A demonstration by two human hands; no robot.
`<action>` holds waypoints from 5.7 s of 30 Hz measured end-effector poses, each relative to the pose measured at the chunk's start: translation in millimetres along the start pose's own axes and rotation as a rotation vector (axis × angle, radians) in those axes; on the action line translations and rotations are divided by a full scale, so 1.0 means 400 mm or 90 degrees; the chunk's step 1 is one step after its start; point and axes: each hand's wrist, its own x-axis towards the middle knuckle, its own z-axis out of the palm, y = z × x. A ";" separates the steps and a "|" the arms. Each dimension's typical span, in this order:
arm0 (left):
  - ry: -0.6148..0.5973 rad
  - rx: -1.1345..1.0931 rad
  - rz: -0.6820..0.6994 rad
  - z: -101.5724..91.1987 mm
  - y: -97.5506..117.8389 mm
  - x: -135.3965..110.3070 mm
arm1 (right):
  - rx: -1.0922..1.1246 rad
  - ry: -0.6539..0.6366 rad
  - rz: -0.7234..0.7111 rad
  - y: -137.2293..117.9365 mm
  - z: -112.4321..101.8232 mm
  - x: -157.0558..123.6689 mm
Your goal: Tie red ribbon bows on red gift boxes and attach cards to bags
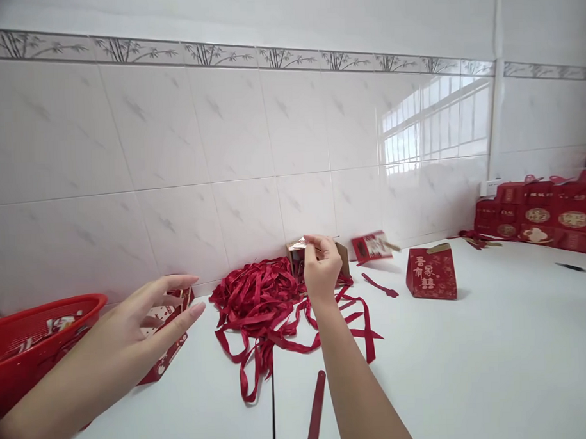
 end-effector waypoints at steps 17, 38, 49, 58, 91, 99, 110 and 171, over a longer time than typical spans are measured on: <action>-0.045 -0.005 -0.075 0.172 -0.083 0.128 | -0.337 -0.253 0.115 0.238 0.013 -0.149; -0.235 0.309 -0.306 0.533 -0.522 0.205 | -0.786 -0.782 0.169 0.403 0.033 -0.268; -0.217 0.297 -0.270 0.512 -0.489 0.159 | -0.769 -0.823 0.192 0.379 0.019 -0.270; -0.242 0.227 -0.212 0.453 -0.438 0.035 | -0.801 -0.906 0.152 0.240 -0.026 -0.317; 0.014 0.092 0.010 0.307 -0.340 -0.053 | -0.589 -0.907 0.052 0.097 -0.064 -0.365; -0.323 -0.010 0.081 0.293 -0.337 -0.071 | -0.511 -0.947 -0.063 0.063 -0.050 -0.412; -0.543 0.109 0.034 0.253 -0.327 -0.070 | -0.467 -0.960 0.026 0.054 -0.055 -0.410; -0.020 -0.714 -0.268 0.315 -0.257 -0.055 | -0.066 -0.367 0.265 0.071 -0.036 -0.390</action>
